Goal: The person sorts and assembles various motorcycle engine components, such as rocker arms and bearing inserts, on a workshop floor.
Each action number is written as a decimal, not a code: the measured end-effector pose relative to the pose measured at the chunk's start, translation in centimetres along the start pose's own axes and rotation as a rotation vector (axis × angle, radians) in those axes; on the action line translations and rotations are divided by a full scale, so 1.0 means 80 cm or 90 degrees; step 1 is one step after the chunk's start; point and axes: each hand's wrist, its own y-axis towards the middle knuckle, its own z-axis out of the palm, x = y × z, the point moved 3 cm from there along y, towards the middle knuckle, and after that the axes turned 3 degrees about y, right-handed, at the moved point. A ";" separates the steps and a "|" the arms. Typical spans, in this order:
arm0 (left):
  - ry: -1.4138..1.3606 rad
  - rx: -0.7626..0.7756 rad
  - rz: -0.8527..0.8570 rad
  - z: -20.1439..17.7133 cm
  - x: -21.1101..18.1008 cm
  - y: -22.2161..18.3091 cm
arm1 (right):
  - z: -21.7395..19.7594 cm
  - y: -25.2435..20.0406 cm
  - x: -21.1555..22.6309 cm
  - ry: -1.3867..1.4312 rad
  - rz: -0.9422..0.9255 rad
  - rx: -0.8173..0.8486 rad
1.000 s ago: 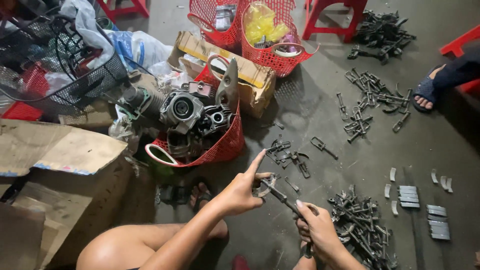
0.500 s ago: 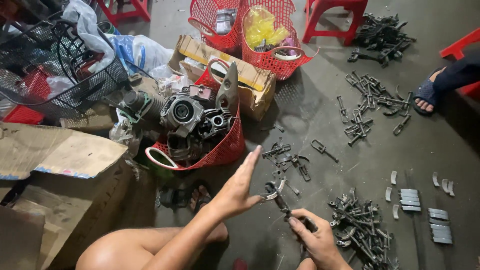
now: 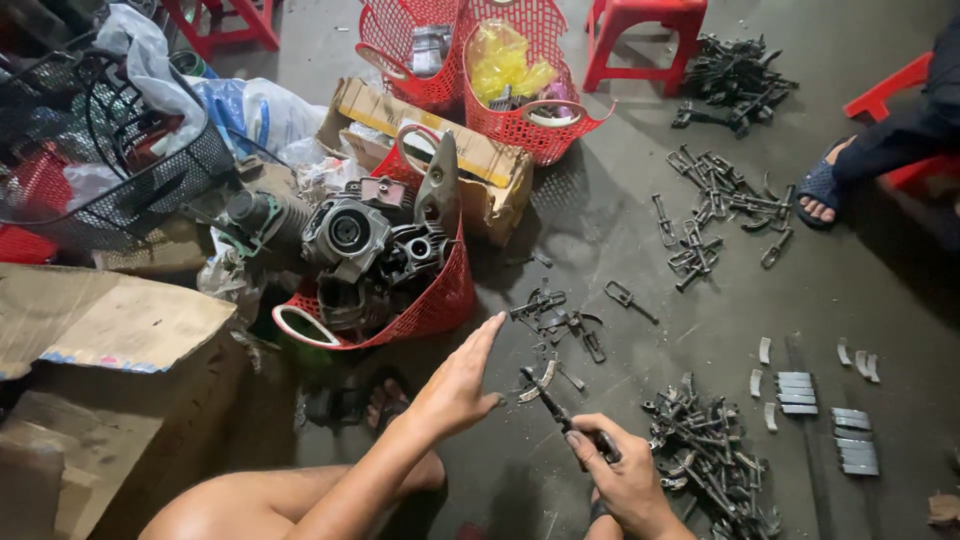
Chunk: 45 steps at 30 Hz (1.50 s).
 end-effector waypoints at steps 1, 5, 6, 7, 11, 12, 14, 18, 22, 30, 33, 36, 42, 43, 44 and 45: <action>-0.004 0.003 0.003 0.002 0.005 -0.002 | -0.007 0.002 0.003 -0.002 0.003 -0.005; 0.124 0.127 0.005 0.027 0.036 0.001 | -0.055 0.008 0.054 -0.101 -0.106 -0.012; 0.176 0.175 -0.003 0.036 0.048 0.003 | -0.071 0.011 0.072 -0.141 -0.095 0.009; 0.174 0.182 0.006 0.038 0.047 0.002 | -0.098 0.026 0.077 -0.141 -0.090 0.000; 0.275 0.336 -0.070 0.061 0.070 -0.008 | -0.188 0.081 0.058 -0.412 -0.019 0.107; 0.257 0.354 -0.078 0.068 0.078 -0.007 | -0.212 0.096 0.043 -0.518 0.087 0.118; 0.245 0.329 -0.033 0.100 0.123 -0.016 | -0.259 0.135 -0.070 -0.544 0.093 0.092; 0.234 0.373 -0.050 0.133 0.174 -0.027 | -0.308 0.190 -0.314 -0.611 0.015 -0.035; 0.213 0.429 -0.110 0.123 0.169 -0.011 | -0.285 0.164 -0.432 -0.515 0.139 -0.184; 0.301 0.277 -0.173 0.191 0.257 0.119 | -0.241 0.122 -0.358 -0.600 0.352 -0.105; 0.225 0.060 -0.184 0.233 0.273 0.191 | -0.234 0.145 -0.369 -0.506 0.352 -0.080; 0.223 -0.077 -0.098 0.271 0.274 0.242 | -0.175 0.170 -0.370 -0.194 0.153 -0.146; 0.336 -0.117 0.317 0.367 0.194 0.346 | -0.011 0.201 -0.390 -0.051 0.327 -0.064; 0.339 -0.116 0.315 0.373 0.178 0.350 | 0.004 0.202 -0.424 -0.049 0.328 -0.060; 0.292 -0.144 0.283 0.376 0.162 0.355 | 0.013 0.204 -0.447 -0.173 0.163 -0.161; 0.244 -0.169 0.251 0.381 0.146 0.358 | 0.025 0.200 -0.469 -0.293 -0.004 -0.258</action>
